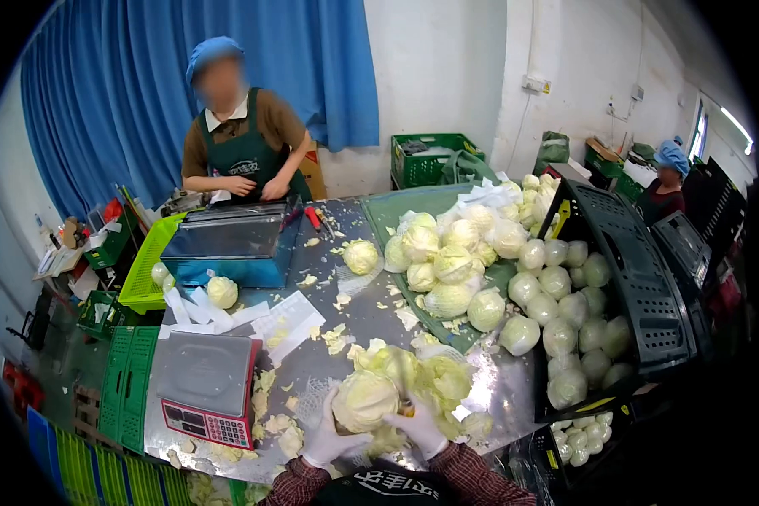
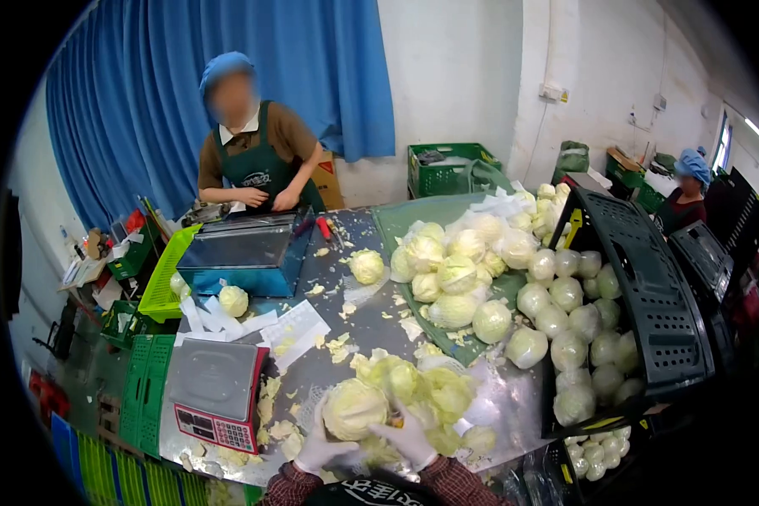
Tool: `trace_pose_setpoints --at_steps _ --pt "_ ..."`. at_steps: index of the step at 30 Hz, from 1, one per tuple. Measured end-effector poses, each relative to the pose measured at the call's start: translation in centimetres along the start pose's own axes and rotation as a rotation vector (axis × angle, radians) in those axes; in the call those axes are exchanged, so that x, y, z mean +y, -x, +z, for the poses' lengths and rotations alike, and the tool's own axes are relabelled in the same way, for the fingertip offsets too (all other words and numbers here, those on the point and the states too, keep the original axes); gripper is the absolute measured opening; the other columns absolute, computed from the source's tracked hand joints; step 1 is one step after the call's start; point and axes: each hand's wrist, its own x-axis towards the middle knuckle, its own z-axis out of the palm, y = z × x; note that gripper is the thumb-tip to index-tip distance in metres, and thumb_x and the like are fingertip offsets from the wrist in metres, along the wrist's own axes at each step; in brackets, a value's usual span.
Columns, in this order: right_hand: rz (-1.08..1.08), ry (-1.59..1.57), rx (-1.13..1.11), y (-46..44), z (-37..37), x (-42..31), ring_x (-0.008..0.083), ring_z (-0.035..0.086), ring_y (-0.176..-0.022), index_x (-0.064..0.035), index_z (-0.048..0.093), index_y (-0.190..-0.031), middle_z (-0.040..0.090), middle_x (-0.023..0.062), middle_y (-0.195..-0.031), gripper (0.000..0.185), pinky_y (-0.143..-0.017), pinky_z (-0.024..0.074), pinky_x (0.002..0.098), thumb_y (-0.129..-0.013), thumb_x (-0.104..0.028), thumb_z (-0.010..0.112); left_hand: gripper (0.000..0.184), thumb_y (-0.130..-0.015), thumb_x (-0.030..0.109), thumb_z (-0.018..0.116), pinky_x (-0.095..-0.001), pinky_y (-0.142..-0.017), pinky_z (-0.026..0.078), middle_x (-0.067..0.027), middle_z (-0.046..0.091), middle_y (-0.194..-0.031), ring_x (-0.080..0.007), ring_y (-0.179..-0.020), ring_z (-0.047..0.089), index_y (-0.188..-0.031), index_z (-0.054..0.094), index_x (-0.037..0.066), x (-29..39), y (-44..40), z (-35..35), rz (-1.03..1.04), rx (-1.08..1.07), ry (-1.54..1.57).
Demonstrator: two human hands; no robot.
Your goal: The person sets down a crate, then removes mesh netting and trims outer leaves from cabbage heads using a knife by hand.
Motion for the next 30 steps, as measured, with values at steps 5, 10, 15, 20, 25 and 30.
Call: trace_pose_setpoints --at_steps 5,10,15,20,25,30 --pt "0.144 -0.175 0.006 -0.5 -1.0 2.1 0.0052 0.046 -0.054 -0.0084 0.039 -0.142 0.052 -0.0045 -0.071 0.071 -0.047 0.0364 0.0206 -0.081 -0.017 0.074 0.109 -0.060 0.025 0.089 -0.0372 -0.104 0.040 -0.0166 0.038 -0.139 -0.0273 -0.126 0.045 -0.143 0.024 0.000 3.2 -1.3 1.0 0.332 -0.041 -1.009" --pt "-0.311 0.791 0.300 1.4 -1.6 2.9 0.0360 0.061 -0.089 -0.0067 0.051 -0.128 0.063 0.0178 -0.100 0.046 -0.080 0.0486 0.0380 -0.089 -0.026 0.063 0.109 -0.058 0.026 0.088 -0.0399 -0.109 0.032 -0.0234 0.041 -0.138 -0.0318 -0.130 0.039 -0.142 0.026 -0.002 -4.5 -1.6 1.4 -0.026 -0.007 -0.394" --pt "-0.354 1.118 0.164 3.8 -1.7 7.8 0.0308 0.062 -0.060 -0.0090 0.051 -0.129 0.064 0.0145 -0.075 0.043 -0.052 0.0483 0.0399 -0.092 -0.031 0.057 0.114 -0.053 0.026 0.088 -0.0424 -0.108 0.033 -0.0252 0.037 -0.140 -0.0381 -0.129 0.038 -0.142 0.024 -0.003 -9.5 -2.2 1.3 0.078 0.070 -0.726" --pt "-0.295 1.101 0.107 3.5 -0.9 8.5 0.0306 0.061 -0.062 -0.0039 0.041 -0.137 0.063 0.0146 -0.077 0.054 -0.052 0.0478 0.0400 -0.092 -0.031 0.056 0.113 -0.053 0.028 0.089 -0.0418 -0.106 0.036 -0.0249 0.040 -0.136 -0.0370 -0.128 0.040 -0.142 0.027 0.001 -9.2 -2.7 1.8 0.157 0.106 -0.822" --pt "-0.271 1.210 0.188 2.6 -0.4 8.5 0.0314 0.059 -0.058 -0.0009 0.042 -0.135 0.061 0.0157 -0.073 0.054 -0.049 0.0464 0.0397 -0.092 -0.030 0.056 0.115 -0.050 0.031 0.089 -0.0430 -0.106 0.035 -0.0268 0.041 -0.132 -0.0401 -0.125 0.040 -0.140 0.027 -0.004 -9.3 -2.3 2.2 0.048 0.122 -0.920" --pt "-0.591 0.996 0.656 -2.3 -2.7 10.5 0.0289 0.059 -0.061 -0.0021 0.041 -0.137 0.060 0.0155 -0.072 0.052 -0.056 0.0473 0.0378 -0.093 -0.026 0.053 0.111 -0.052 0.031 0.088 -0.0441 -0.103 0.037 -0.0266 0.042 -0.128 -0.0404 -0.121 0.043 -0.137 0.029 -0.006 -8.2 -1.4 2.8 -0.029 0.106 -0.913"
